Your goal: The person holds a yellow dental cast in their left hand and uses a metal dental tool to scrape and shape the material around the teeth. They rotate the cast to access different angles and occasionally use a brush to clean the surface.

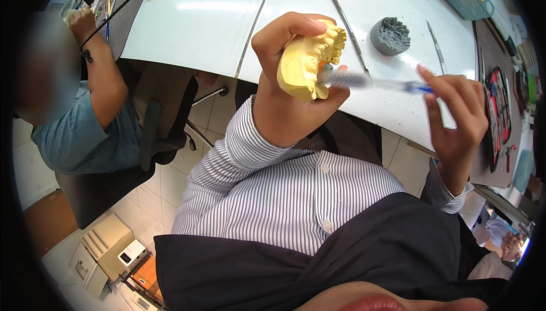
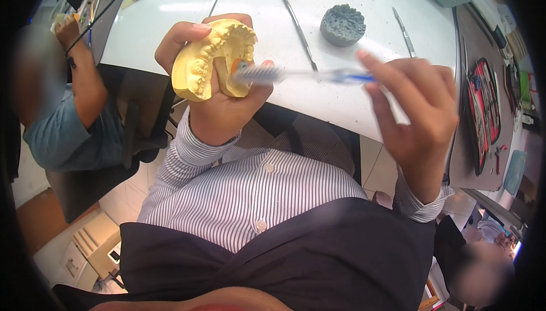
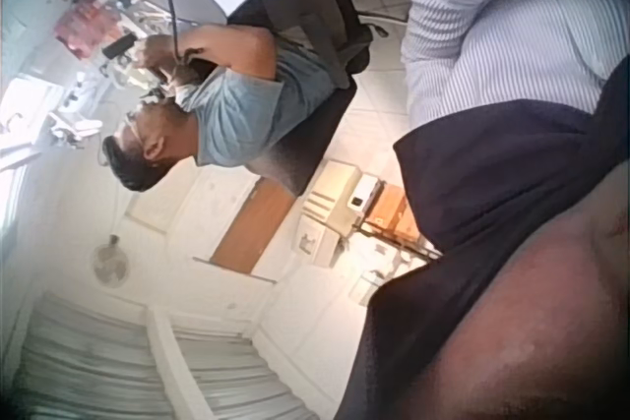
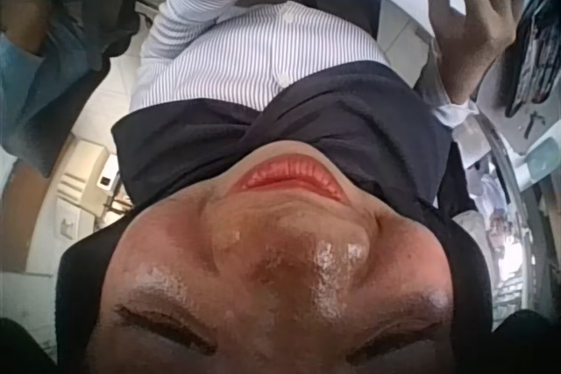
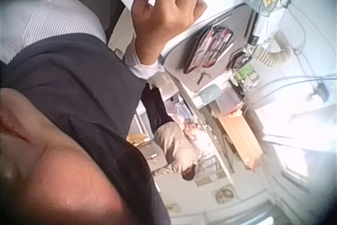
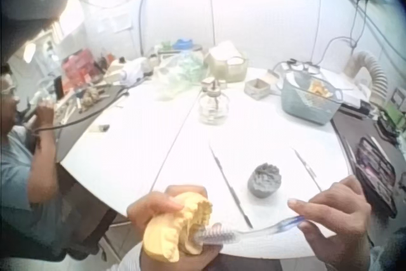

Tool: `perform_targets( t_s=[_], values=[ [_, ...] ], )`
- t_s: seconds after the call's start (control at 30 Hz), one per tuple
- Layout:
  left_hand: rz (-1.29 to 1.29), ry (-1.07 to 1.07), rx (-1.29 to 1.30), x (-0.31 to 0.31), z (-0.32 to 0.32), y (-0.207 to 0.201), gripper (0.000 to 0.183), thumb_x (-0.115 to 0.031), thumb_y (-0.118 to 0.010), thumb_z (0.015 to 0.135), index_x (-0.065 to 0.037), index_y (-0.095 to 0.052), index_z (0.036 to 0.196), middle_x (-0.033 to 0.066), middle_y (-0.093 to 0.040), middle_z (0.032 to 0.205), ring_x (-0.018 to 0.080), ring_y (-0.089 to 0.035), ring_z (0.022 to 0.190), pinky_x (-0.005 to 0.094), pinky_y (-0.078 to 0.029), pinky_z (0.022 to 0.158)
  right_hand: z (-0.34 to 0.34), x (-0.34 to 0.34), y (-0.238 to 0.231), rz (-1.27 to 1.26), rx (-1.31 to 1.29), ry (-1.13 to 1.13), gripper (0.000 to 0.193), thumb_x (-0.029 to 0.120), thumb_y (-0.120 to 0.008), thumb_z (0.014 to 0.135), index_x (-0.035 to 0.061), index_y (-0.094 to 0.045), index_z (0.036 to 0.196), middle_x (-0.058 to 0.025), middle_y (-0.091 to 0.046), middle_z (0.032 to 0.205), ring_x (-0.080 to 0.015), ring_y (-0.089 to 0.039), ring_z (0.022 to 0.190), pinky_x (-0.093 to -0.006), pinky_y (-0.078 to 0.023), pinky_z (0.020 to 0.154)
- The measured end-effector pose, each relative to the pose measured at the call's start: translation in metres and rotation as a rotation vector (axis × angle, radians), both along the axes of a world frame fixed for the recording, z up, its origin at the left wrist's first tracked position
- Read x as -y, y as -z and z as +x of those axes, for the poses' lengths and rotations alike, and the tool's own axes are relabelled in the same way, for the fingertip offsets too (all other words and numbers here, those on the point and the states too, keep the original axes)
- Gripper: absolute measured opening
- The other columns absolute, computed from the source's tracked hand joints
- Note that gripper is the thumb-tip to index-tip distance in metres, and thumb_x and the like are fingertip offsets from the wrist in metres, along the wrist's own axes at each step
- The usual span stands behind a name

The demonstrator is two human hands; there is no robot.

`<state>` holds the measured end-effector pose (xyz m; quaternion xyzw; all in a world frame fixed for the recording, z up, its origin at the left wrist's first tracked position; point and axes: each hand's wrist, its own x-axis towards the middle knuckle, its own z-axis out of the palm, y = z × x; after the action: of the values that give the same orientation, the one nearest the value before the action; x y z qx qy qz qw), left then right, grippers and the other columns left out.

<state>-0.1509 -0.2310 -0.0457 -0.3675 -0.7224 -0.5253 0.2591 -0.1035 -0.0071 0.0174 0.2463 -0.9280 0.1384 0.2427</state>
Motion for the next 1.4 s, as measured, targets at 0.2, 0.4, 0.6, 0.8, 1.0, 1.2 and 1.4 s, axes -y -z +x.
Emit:
perform_targets(
  t_s=[0.2, 0.4, 0.6, 0.8, 1.0, 1.2, 1.4],
  values=[
    [0.114, 0.001, 0.074, -0.006, 0.002, 0.006, 0.063, 0.001, -0.067, 0.066, 0.002, -0.025, 0.113, 0.0127, -0.028, 0.111, 0.0223, -0.048, 0.097, 0.0270, -0.049, 0.074, 0.002, 0.006, -0.001, -0.072, -0.068, -0.019, 0.026, 0.005, -0.066, 0.072, 0.0079, -0.068, 0.097, -0.0050, -0.060, 0.071, -0.0140, -0.052, 0.064, -0.0257, -0.037, 0.061],
    [0.164, -0.089, -0.058, -0.012, 0.000, 0.011, 0.068, 0.000, -0.070, 0.065, -0.003, -0.021, 0.113, 0.0136, -0.033, 0.108, 0.0198, -0.048, 0.094, 0.0263, -0.046, 0.075, -0.010, -0.012, 0.004, -0.164, -0.074, 0.133, 0.018, 0.012, -0.063, 0.079, 0.0085, -0.068, 0.095, -0.0030, -0.062, 0.073, -0.0113, -0.050, 0.062, -0.0251, -0.036, 0.062],
    [0.188, -0.120, -0.115, -0.015, -0.001, 0.013, 0.074, -0.001, -0.073, 0.064, -0.009, -0.018, 0.113, 0.0145, -0.038, 0.105, 0.0172, -0.048, 0.092, 0.0256, -0.043, 0.075, -0.010, -0.023, -0.005, 0.000, -0.112, 0.133, 0.016, 0.012, -0.059, 0.082, 0.0087, -0.068, 0.095, -0.0016, -0.062, 0.076, -0.0100, -0.050, 0.062, -0.0231, -0.029, 0.067],
    [0.210, -0.144, -0.147, -0.017, 0.001, 0.016, 0.080, -0.002, -0.075, 0.063, -0.014, -0.014, 0.113, 0.0153, -0.044, 0.102, 0.0146, -0.048, 0.089, 0.0250, -0.040, 0.075, -0.007, -0.005, -0.014, 0.102, -0.037, 0.023, 0.027, 0.007, -0.065, 0.071, 0.0103, -0.067, 0.098, -0.0015, -0.054, 0.071, -0.0126, -0.050, 0.067, -0.0244, -0.029, 0.065],
    [0.152, -0.187, -0.154, -0.015, 0.004, 0.018, 0.082, -0.006, -0.079, 0.062, -0.016, -0.015, 0.112, 0.0150, -0.042, 0.106, 0.0129, -0.051, 0.089, 0.0219, -0.041, 0.072, -0.012, -0.022, -0.030, 0.100, -0.051, -0.071, 0.027, 0.006, -0.061, 0.075, 0.0048, -0.066, 0.101, -0.0066, -0.054, 0.074, -0.0165, -0.050, 0.071, -0.0277, -0.034, 0.061],
    [0.213, -0.152, -0.134, -0.017, 0.002, 0.024, 0.082, -0.007, -0.080, 0.062, -0.016, -0.015, 0.112, 0.0122, -0.041, 0.107, 0.0108, -0.052, 0.088, 0.0195, -0.041, 0.073, -0.013, -0.023, -0.026, 0.158, -0.002, -0.021, 0.026, 0.006, -0.062, 0.075, 0.0048, -0.066, 0.100, -0.0052, -0.052, 0.071, -0.0161, -0.047, 0.069, -0.0269, -0.033, 0.061],
    [0.157, -0.134, -0.078, -0.012, 0.007, 0.013, 0.086, -0.004, -0.080, 0.061, -0.014, -0.013, 0.115, 0.0146, -0.042, 0.107, 0.0132, -0.050, 0.088, 0.0209, -0.041, 0.069, -0.023, -0.030, -0.023, 0.160, -0.090, 0.017, 0.028, 0.001, -0.066, 0.071, 0.0095, -0.067, 0.098, -0.0030, -0.055, 0.071, -0.0142, -0.049, 0.067, -0.0256, -0.039, 0.055]
  ],
)
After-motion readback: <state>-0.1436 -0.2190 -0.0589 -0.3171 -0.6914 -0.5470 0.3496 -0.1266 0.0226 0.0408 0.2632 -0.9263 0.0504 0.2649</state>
